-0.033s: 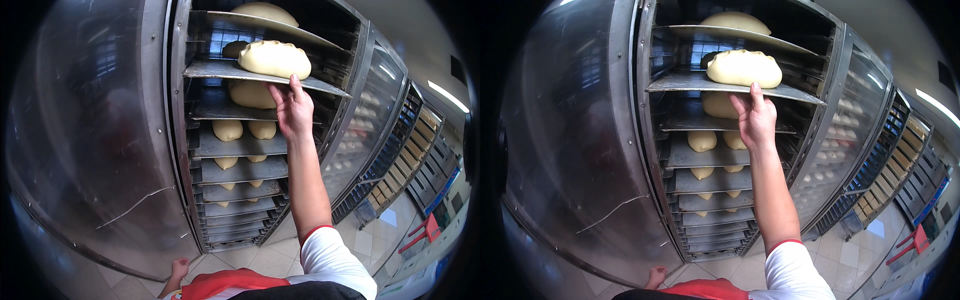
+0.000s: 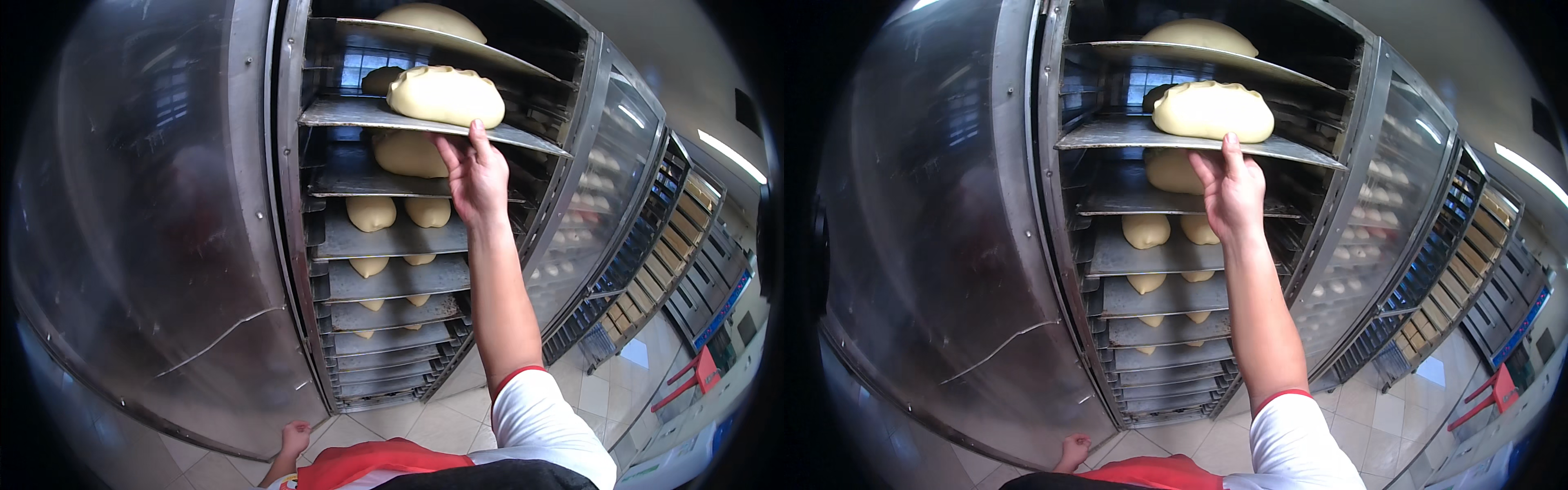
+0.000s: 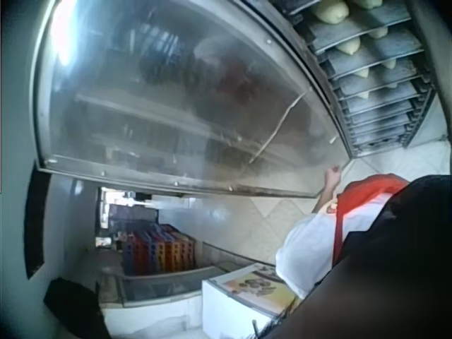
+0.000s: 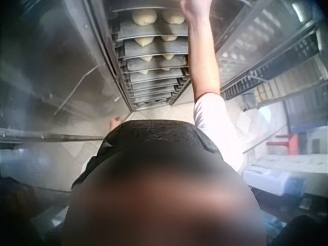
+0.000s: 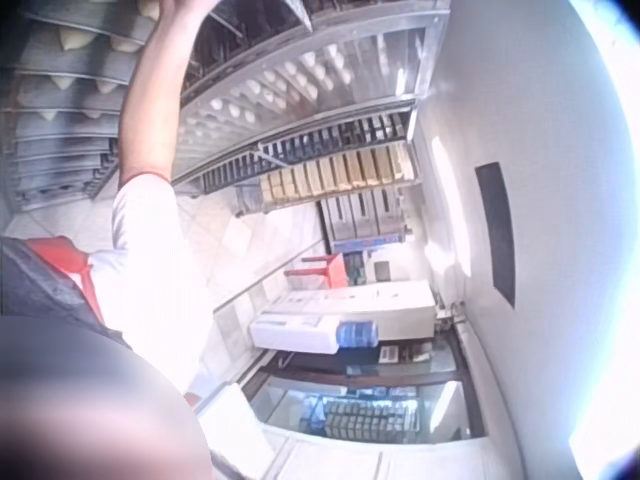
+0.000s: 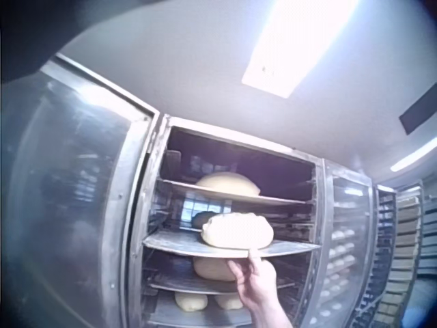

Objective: The person scores round dough balls on metal trays using a small blade and their fingers, then slides the trays into a rack in a bakery.

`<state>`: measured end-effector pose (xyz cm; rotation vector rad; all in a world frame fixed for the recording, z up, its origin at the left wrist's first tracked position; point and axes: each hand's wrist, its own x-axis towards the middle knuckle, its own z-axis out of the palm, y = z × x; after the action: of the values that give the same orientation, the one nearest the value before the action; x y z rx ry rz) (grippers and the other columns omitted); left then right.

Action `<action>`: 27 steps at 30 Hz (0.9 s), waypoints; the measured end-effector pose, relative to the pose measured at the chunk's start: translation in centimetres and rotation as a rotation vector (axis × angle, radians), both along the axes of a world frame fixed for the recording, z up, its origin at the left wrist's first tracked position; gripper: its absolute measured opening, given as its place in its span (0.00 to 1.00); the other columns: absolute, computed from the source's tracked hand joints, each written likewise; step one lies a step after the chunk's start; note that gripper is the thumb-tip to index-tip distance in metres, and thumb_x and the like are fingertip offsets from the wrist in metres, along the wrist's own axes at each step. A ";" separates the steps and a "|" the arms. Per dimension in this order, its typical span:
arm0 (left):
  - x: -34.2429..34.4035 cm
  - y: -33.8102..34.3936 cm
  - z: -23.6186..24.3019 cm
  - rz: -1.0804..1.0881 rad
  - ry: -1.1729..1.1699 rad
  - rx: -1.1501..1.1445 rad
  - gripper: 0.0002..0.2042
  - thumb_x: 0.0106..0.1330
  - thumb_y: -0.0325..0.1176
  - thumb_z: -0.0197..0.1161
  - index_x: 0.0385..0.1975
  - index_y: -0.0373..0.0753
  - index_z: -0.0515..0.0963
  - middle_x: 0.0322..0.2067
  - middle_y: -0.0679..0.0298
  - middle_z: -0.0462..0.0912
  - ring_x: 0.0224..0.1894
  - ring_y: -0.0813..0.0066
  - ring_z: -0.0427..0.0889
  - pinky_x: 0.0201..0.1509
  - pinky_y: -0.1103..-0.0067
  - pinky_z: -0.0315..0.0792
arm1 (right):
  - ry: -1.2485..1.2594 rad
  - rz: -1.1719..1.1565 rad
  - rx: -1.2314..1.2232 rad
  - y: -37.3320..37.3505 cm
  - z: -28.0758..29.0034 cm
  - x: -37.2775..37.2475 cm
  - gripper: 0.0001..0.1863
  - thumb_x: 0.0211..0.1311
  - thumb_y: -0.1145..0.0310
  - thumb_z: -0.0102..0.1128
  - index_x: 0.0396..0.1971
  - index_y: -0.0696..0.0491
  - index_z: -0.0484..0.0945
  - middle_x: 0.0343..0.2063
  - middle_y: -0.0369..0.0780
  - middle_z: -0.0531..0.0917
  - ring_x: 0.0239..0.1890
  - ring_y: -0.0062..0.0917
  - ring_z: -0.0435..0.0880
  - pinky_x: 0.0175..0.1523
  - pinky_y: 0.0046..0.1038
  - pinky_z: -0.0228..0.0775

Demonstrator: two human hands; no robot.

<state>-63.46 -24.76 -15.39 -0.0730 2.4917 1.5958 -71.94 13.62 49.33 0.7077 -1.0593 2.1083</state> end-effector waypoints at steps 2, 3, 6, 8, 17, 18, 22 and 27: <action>-0.4 1.1 0.9 -0.039 0.007 -0.027 0.10 0.64 0.30 0.68 0.41 0.32 0.86 0.35 0.56 0.90 0.38 0.71 0.88 0.46 0.76 0.80 | -0.198 -0.107 0.049 1.8 0.5 -2.5 0.25 0.76 0.52 0.58 0.48 0.64 0.76 0.42 0.47 0.86 0.39 0.32 0.90 0.48 0.31 0.88; -0.8 1.4 1.0 -0.034 -0.006 -0.018 0.10 0.64 0.30 0.68 0.41 0.33 0.86 0.35 0.56 0.90 0.38 0.71 0.88 0.47 0.76 0.81 | -0.277 -0.152 0.145 2.4 0.4 -2.0 0.24 0.76 0.52 0.59 0.47 0.63 0.77 0.39 0.46 0.86 0.37 0.31 0.90 0.44 0.29 0.87; -2.6 1.2 1.3 -0.047 -0.008 -0.002 0.11 0.65 0.32 0.69 0.42 0.33 0.86 0.35 0.55 0.90 0.38 0.71 0.89 0.48 0.76 0.81 | -0.250 -0.279 0.316 1.5 0.8 -0.3 0.23 0.75 0.52 0.60 0.45 0.62 0.79 0.32 0.43 0.87 0.32 0.28 0.90 0.37 0.24 0.84; -2.3 2.2 1.3 -0.107 -0.019 0.024 0.11 0.65 0.32 0.69 0.42 0.34 0.86 0.36 0.56 0.90 0.39 0.72 0.89 0.48 0.76 0.81 | -0.086 -0.151 0.186 -0.3 4.2 -0.7 0.27 0.75 0.55 0.60 0.55 0.66 0.71 0.46 0.53 0.85 0.46 0.39 0.90 0.49 0.31 0.85; -5.8 9.8 7.7 -0.521 0.071 0.200 0.11 0.69 0.32 0.68 0.46 0.33 0.85 0.38 0.59 0.89 0.40 0.74 0.87 0.47 0.77 0.81 | -0.121 -0.049 0.112 1.9 17.8 -9.4 0.22 0.76 0.73 0.38 0.62 0.70 0.64 0.59 0.60 0.74 0.56 0.58 0.81 0.54 0.54 0.87; -5.8 10.9 9.3 -0.581 0.086 0.195 0.12 0.69 0.33 0.68 0.46 0.33 0.85 0.38 0.59 0.89 0.40 0.74 0.87 0.47 0.77 0.80 | -0.117 -0.016 0.096 2.2 18.1 -9.4 0.21 0.74 0.76 0.36 0.61 0.71 0.65 0.58 0.60 0.75 0.56 0.58 0.81 0.55 0.56 0.86; -6.4 12.1 13.9 -0.750 0.196 0.158 0.13 0.69 0.34 0.69 0.47 0.34 0.85 0.38 0.60 0.88 0.39 0.75 0.86 0.47 0.77 0.80 | -0.119 -0.078 0.075 0.9 17.7 -4.8 0.21 0.77 0.76 0.32 0.59 0.72 0.68 0.57 0.60 0.77 0.56 0.56 0.82 0.58 0.55 0.85; -7.2 15.3 20.4 -0.976 0.082 0.386 0.12 0.71 0.35 0.67 0.48 0.35 0.84 0.39 0.62 0.88 0.41 0.76 0.85 0.50 0.77 0.78 | -0.104 -0.109 0.017 0.0 16.6 6.6 0.26 0.71 0.76 0.38 0.63 0.78 0.53 0.64 0.64 0.66 0.60 0.66 0.75 0.56 0.43 0.89</action>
<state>-70.63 -9.49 4.97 1.0802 1.7011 1.5317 -65.38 13.58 65.96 0.5404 -1.1467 2.0637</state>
